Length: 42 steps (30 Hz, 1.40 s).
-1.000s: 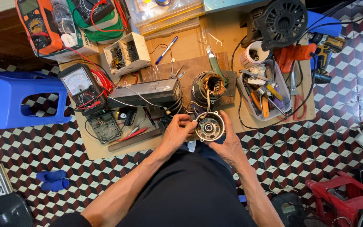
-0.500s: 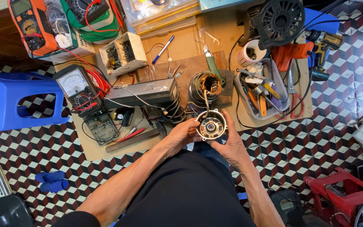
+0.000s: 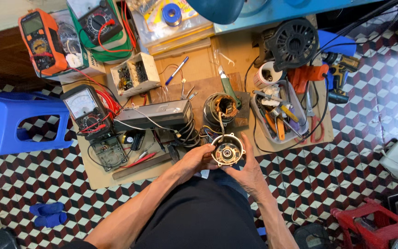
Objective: The person disassembles a small motor or fan component on a cluttered workbench, using pliers and a screwdriver to remove parts and adjust internal wiring. They repeatedly separate and reassemble the housing and rotor, inspecting the interior and manipulating wires throughout the process.
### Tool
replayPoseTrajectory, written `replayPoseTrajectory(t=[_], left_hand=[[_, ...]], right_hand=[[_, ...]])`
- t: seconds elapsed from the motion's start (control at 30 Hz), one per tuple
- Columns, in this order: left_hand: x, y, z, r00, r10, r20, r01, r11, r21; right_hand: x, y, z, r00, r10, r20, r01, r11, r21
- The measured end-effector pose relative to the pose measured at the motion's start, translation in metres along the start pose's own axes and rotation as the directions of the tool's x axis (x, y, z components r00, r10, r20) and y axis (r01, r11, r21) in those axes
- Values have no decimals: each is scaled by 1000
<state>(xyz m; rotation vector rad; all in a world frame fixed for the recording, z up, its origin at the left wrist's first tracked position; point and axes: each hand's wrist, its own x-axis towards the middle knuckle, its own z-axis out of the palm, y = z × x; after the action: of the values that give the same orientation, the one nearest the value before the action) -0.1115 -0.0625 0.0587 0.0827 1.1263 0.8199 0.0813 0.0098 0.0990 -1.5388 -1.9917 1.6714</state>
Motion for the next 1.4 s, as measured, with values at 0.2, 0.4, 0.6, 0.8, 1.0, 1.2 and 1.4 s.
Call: replayPoseTrajectory(t=[0.2, 0.4, 0.6, 0.8, 1.0, 1.2, 1.4], left_hand=[[-28, 61, -28, 793, 574, -203, -86, 436, 896], [-69, 97, -103, 524, 814, -249, -33, 312, 949], [-29, 102, -163, 763, 629, 151, -68, -154, 986], [38, 109, -192, 932, 350, 95, -73, -76, 994], [46, 107, -191, 879, 455, 143, -137, -47, 989], [30, 112, -160, 839, 531, 119, -117, -37, 992], [-9, 92, -123, 672, 735, 88, -48, -76, 996]], right_hand=[[5, -4, -6, 999, 28, -32, -18, 960, 279], [14, -4, 8, 998, 60, -28, -45, 925, 377], [23, -8, 13, 999, 44, -12, -36, 926, 375], [24, -14, 13, 1000, 11, 3, -11, 946, 323], [26, -17, 13, 998, 52, -17, -45, 956, 290], [39, -1, 13, 996, 77, -45, -68, 982, 177], [47, 7, 14, 998, -12, -57, 27, 958, 286]])
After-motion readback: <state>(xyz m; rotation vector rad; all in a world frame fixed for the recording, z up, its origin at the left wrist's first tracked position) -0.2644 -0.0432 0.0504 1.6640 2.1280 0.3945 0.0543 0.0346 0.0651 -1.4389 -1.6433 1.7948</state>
